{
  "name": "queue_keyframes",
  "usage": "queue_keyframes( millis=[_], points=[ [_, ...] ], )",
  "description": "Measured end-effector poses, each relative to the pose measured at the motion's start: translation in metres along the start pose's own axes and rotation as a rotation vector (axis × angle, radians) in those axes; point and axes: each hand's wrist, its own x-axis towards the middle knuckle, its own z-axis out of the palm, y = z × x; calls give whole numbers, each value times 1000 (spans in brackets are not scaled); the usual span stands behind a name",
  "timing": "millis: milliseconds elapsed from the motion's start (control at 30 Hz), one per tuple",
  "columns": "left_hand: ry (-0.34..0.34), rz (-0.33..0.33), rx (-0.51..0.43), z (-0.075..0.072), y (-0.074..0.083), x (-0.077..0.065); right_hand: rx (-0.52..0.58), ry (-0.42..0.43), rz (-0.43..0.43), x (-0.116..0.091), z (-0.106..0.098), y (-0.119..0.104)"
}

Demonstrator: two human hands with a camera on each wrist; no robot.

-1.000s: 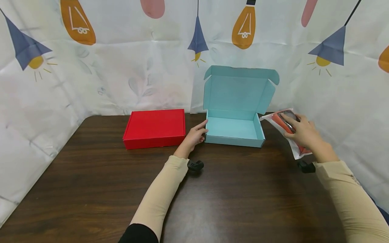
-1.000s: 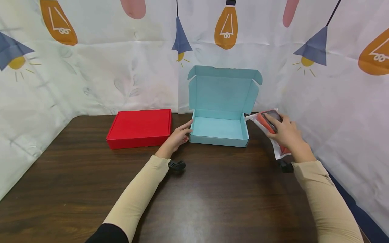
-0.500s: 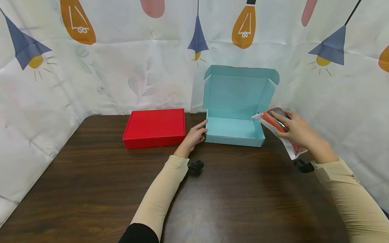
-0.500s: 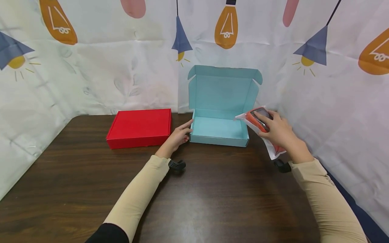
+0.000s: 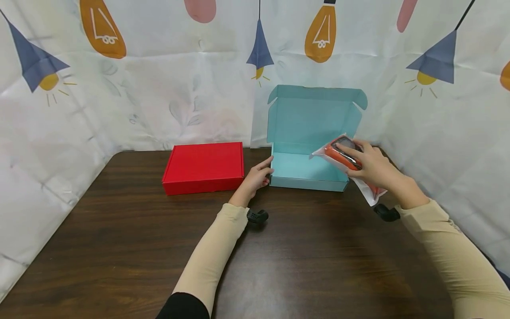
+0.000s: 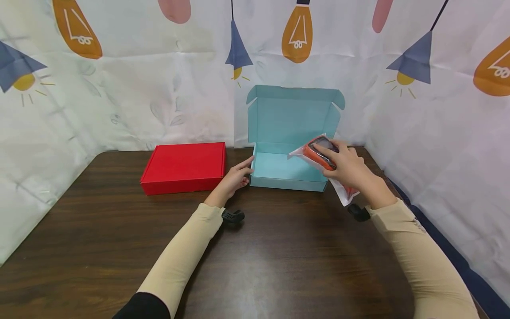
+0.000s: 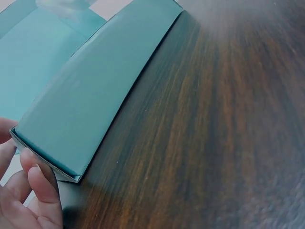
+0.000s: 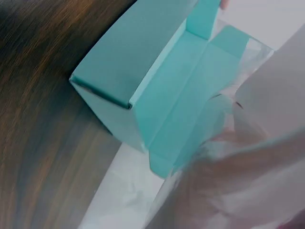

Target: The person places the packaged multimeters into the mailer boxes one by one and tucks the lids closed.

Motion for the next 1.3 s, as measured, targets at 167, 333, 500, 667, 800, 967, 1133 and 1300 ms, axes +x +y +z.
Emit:
queue_keyframes(
  millis=[167, 333, 500, 667, 800, 967, 1133, 1300],
  points=[
    [2, 13, 11, -1, -1, -1, 5, -1, -65, 13, 5, -8],
    [-10, 28, 23, -2, -4, 0, -17, 16, -156, 28, 11, -12],
    [-14, 17, 4, -3, -4, 2, -30, 35, -277, 42, 20, -10],
    [-13, 2, -8, -2, -3, 2, -31, 30, -352, 55, 26, -6],
    [-13, -9, -8, -2, -3, 2, -29, 12, -407, 63, 29, -2],
    [-24, -15, 0, -1, -3, 2, -42, -29, -429, 70, 33, 0],
    [-18, -16, 6, -1, -1, -1, -96, -14, -489, 78, 38, 1],
    [-12, -9, 6, -1, -1, -1, -161, -8, -551, 88, 43, 1]
  ],
)
